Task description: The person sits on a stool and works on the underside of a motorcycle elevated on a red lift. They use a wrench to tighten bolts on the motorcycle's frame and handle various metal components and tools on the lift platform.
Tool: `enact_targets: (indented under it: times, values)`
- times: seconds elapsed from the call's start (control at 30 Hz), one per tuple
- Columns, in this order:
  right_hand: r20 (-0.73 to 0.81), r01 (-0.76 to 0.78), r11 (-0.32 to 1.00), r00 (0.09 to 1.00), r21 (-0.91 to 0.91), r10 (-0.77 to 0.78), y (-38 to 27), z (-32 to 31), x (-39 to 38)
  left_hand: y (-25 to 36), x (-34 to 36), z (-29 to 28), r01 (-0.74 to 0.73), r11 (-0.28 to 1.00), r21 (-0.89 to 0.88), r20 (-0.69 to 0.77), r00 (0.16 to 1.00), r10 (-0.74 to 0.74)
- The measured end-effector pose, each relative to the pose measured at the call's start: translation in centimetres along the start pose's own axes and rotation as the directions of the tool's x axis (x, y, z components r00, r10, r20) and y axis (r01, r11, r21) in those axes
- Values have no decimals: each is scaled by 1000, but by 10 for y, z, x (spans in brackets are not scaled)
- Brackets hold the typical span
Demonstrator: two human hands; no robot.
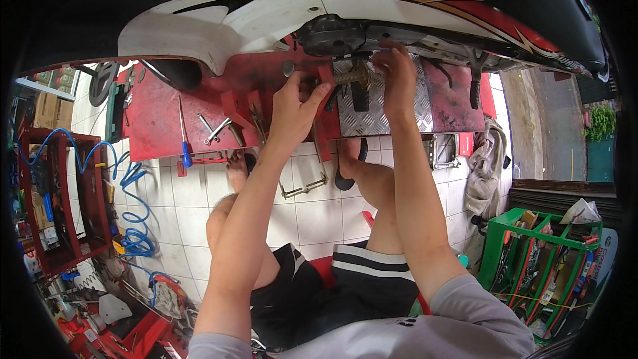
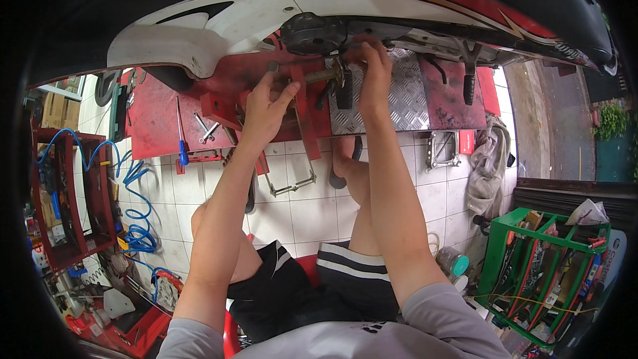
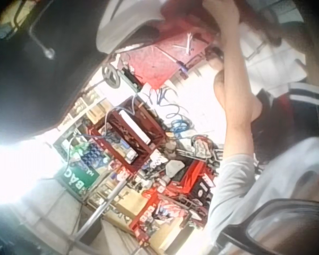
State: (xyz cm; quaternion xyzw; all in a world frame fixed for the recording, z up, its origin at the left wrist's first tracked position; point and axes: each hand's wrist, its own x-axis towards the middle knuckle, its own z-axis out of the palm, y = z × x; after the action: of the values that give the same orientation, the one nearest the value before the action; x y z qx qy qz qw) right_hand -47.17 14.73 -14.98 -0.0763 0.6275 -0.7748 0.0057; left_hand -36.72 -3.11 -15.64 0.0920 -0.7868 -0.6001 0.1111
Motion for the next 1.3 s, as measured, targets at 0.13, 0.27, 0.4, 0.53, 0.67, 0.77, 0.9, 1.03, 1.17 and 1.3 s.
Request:
enact_targets:
  times: [0.13,0.27,0.4,0.53,0.67,0.77,0.9,1.03,1.17,1.3]
  values:
    - [32,-78,997,997,17,77,1,6,-3,-3,1,-1,-15,1000,21,1,1000,15]
    - [133,-35,993,991,114,20,0,-8,4,2,0,1,15,998,-56,-32,999,-17]
    - [70,-82,997,994,0,82,0,8,-3,-3,1,-2,11,1000,-1,-16,1000,-11]
    - [100,-67,989,994,129,54,2,1,0,-5,1,-3,58,998,-3,22,998,-58]
    - [11,-135,990,991,31,135,13,-6,1,-8,2,-1,6,1000,-2,14,1000,-6]
    - [-3,-206,978,979,19,206,22,-7,0,-18,5,3,-13,997,72,-3,1000,13]
    - [-26,-62,963,997,263,72,11,-1,4,-11,3,2,34,991,-127,-7,999,-35]
    - [24,-157,945,987,286,157,4,6,-4,-5,2,2,5,994,-113,5,1000,-4]
    - [19,8,996,1000,87,-10,5,1,-2,-4,3,4,-5,993,-116,1,1000,6]
    - [-91,193,979,976,-65,-199,21,9,-1,-8,5,5,-2,999,-52,-19,1000,1]
